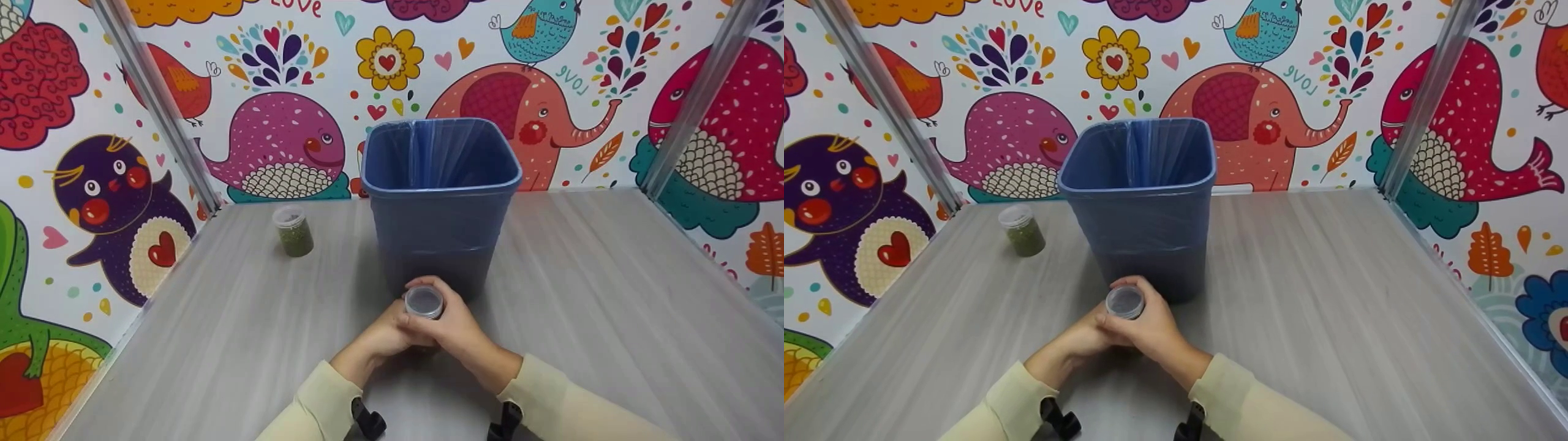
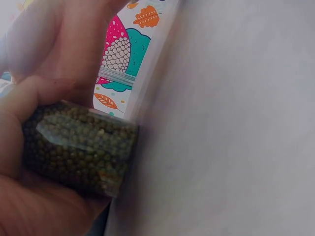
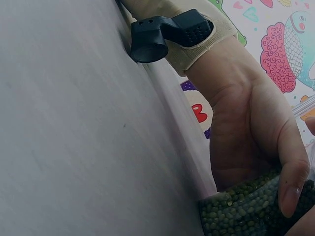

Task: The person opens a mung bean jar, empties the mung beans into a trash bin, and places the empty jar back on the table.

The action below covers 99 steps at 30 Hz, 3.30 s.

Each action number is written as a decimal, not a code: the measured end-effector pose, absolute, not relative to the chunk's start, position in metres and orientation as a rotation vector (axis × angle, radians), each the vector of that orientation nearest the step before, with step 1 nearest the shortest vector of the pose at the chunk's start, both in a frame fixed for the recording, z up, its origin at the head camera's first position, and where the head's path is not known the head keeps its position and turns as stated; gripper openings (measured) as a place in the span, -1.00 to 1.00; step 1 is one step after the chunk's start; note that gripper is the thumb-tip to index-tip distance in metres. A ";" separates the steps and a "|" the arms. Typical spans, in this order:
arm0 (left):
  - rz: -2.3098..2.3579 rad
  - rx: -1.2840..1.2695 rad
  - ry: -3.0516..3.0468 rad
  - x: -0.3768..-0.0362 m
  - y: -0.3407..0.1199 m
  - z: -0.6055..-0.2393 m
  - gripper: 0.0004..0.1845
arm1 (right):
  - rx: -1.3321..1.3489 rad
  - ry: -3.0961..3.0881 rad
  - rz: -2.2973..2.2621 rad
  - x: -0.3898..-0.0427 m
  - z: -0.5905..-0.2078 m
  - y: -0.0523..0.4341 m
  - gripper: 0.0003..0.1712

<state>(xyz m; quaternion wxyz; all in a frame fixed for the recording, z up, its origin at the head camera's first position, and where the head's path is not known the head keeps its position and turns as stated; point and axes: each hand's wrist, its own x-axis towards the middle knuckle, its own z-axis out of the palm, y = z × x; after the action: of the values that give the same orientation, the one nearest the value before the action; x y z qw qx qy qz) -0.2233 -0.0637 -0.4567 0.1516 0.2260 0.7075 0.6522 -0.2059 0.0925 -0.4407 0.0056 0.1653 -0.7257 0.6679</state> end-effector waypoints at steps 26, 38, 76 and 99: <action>1.853 0.638 2.078 -0.224 -0.063 -0.456 -0.15 | 0.414 -2.230 2.138 -0.204 -0.442 0.091 -0.28; 1.853 0.596 2.052 -0.223 -0.064 -0.454 -0.47 | 0.497 -2.274 2.085 -0.205 -0.441 0.093 -0.40; 1.822 0.607 2.111 -0.224 -0.063 -0.455 -0.25 | 0.388 -2.260 2.077 -0.204 -0.443 0.090 -0.25; 1.822 0.645 2.114 -0.225 -0.064 -0.456 -0.45 | 0.487 -2.301 2.043 -0.206 -0.444 0.093 -0.40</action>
<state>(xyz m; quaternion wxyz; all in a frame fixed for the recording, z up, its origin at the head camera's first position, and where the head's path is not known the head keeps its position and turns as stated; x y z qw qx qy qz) -0.2246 -0.0637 -0.4556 0.1381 0.2232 0.7309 0.6301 -0.2063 0.0926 -0.4437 0.0130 0.1563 -0.7386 0.6557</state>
